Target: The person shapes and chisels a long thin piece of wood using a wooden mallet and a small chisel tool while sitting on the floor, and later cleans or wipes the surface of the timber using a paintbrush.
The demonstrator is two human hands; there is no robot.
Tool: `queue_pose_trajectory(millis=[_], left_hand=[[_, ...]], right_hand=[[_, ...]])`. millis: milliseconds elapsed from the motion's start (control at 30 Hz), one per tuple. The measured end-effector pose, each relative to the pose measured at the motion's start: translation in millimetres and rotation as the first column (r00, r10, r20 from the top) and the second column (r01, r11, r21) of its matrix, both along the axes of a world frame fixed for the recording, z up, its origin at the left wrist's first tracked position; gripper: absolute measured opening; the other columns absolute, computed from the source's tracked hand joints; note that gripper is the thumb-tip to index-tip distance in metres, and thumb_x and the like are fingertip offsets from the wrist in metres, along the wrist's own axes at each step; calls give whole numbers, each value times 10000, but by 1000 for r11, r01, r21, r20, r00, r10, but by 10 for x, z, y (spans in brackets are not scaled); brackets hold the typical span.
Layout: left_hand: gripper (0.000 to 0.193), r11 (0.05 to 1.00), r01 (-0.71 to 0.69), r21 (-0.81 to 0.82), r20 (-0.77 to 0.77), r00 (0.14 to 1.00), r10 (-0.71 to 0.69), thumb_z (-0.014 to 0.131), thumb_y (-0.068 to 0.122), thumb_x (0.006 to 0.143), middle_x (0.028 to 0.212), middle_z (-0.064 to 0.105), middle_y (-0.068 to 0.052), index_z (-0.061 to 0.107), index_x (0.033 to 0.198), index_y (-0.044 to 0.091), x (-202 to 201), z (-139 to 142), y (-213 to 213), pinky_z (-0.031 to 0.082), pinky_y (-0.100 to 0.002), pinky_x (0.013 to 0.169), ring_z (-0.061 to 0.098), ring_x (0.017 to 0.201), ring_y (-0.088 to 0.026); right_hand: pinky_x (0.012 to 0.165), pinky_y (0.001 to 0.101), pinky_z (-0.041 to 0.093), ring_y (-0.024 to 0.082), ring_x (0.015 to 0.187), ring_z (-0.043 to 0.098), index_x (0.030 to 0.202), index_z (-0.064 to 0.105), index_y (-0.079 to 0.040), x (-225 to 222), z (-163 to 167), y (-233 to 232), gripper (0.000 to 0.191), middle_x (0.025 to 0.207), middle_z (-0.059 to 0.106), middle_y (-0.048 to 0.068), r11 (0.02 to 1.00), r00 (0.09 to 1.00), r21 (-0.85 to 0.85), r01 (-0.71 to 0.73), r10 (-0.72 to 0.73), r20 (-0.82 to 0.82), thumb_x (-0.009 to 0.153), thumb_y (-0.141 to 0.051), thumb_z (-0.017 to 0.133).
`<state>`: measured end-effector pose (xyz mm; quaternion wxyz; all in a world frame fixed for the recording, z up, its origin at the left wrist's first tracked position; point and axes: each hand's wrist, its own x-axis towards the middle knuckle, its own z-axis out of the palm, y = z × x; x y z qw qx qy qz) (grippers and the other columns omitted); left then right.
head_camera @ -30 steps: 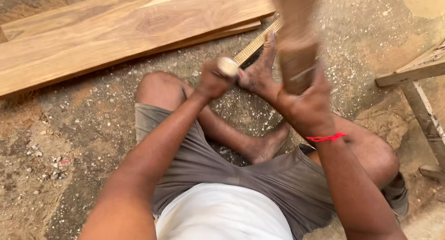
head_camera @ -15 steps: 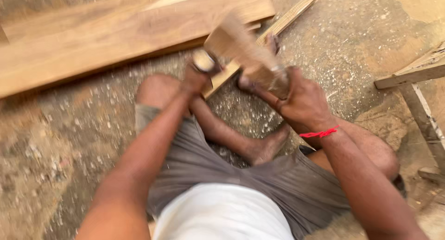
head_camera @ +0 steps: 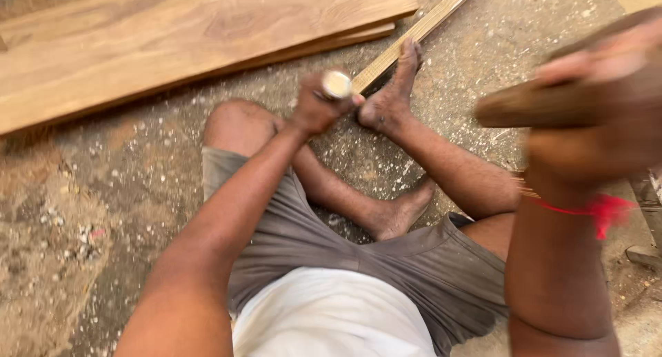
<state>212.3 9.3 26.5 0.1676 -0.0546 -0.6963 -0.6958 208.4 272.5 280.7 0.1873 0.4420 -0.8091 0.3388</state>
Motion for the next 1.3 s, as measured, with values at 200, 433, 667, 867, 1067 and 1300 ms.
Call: queue_pose_trajectory(millis=[200,433,667,867,1067,1300], left_hand=[[290,998,57,-26,-101,993,-60,821,133,906,1068,725,-80,676,1125,8,99,-160,-39,599,-383,881,713,992,-237],[159,998,-70,-11,40,997,70,830,141,907,893,764,-21,689,929,71,-25,-165,39,660,-337,748,745,822,-137],[224,952,-55,301,210,978,-10,886,166,838,879,775,-4,688,904,83,-137,-88,-65,697,-362,825,774,841,-124],[507,971,-98,-218,-212,976,51,837,134,897,1267,683,-190,602,1310,-42,76,-307,-40,523,-443,1007,653,1176,-317],[531,929,-371,9,447,832,328,946,282,791,1063,733,-71,596,1124,62,-1,-153,-115,624,-352,858,741,949,-192],[288,991,112,-80,68,992,-106,876,288,878,861,745,-45,678,908,81,-14,172,110,616,-346,761,713,806,-165]], right_hand=[[606,456,605,341,711,711,1334,449,-28,255,-610,-208,557,886,688,215,609,760,789,86,-552,343,828,-76,676],[770,372,612,226,896,742,1324,508,-16,278,-417,-55,539,1038,708,140,902,812,223,371,-431,393,849,-84,753],[692,344,539,214,764,654,1176,661,-52,-192,1,330,367,910,677,76,992,971,123,43,-70,228,816,15,679],[757,559,529,480,857,673,1224,527,-61,92,-666,-92,407,904,693,267,689,894,716,116,-387,227,966,-261,771],[755,510,578,425,840,712,1207,512,-12,326,-595,-75,598,923,693,231,796,789,556,239,-493,368,681,-79,789],[635,397,574,251,732,687,1216,549,-38,161,-79,13,409,921,681,111,939,845,-272,210,-35,533,850,-107,719]])
